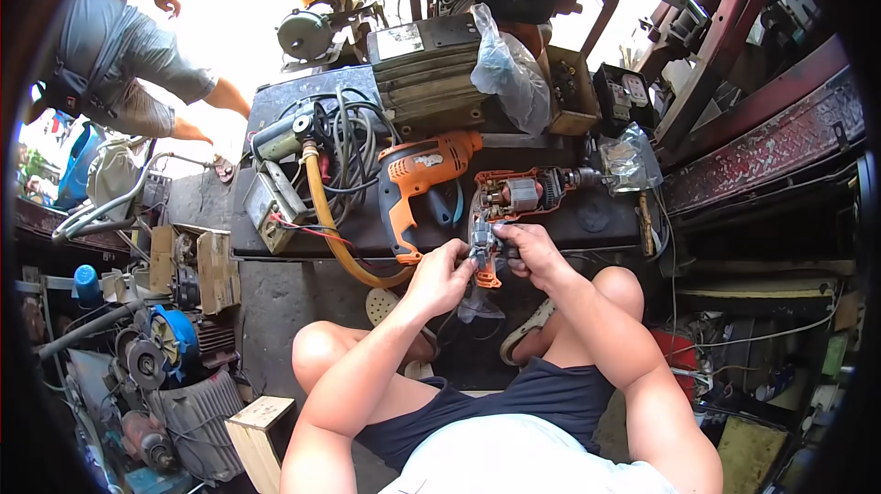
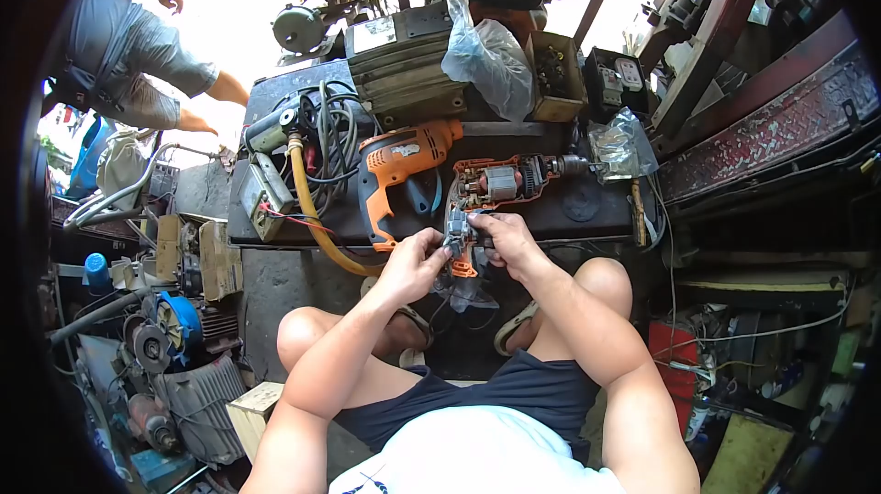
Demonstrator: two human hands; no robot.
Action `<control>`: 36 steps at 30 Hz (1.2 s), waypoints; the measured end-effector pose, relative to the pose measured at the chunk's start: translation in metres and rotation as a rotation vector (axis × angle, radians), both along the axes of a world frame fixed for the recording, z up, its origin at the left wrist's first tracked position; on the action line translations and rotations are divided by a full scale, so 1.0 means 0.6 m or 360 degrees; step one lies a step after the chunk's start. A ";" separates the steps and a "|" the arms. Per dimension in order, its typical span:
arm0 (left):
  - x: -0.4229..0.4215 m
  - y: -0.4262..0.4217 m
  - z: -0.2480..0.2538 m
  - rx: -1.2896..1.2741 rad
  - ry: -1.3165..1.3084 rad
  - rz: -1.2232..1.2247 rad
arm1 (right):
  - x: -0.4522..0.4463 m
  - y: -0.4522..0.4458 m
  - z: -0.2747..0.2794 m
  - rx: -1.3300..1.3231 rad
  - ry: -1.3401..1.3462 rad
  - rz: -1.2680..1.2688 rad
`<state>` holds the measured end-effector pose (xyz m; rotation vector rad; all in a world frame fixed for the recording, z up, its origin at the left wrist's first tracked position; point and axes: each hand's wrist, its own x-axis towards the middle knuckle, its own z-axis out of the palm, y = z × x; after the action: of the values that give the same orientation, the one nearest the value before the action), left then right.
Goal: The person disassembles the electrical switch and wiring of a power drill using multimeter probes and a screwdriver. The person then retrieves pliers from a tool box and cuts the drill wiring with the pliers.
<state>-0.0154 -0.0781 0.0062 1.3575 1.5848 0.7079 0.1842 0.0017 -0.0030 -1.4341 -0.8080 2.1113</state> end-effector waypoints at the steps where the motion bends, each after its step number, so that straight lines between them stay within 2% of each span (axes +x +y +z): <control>1: -0.001 0.001 0.000 0.0017 0.0007 -0.0002 | -0.001 0.000 0.002 -0.0012 0.0003 -0.0006; 7: -0.006 0.004 0.001 0.0002 -0.0083 0.0015 | -0.006 0.002 0.018 -0.0054 0.0009 -0.0027; 20: 0.027 -0.009 0.014 0.0199 0.0223 0.0029 | 0.000 0.000 0.010 -0.0147 0.0083 -0.0067; 23: 0.036 -0.014 0.009 0.0359 0.0314 0.0055 | 0.005 0.000 0.002 -0.0167 0.0119 -0.0052; 32: 0.044 -0.016 0.011 0.0623 0.0562 -0.0081 | 0.011 0.000 -0.008 -0.0191 0.0177 -0.0045; 36: 0.045 -0.018 0.008 0.0622 0.0577 -0.0086 | 0.009 0.000 -0.002 -0.0195 0.0143 -0.0059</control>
<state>0.0114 -0.0889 0.0108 1.8941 1.7390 0.8001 0.1898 0.0015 -0.0044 -1.3922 -0.6226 2.2129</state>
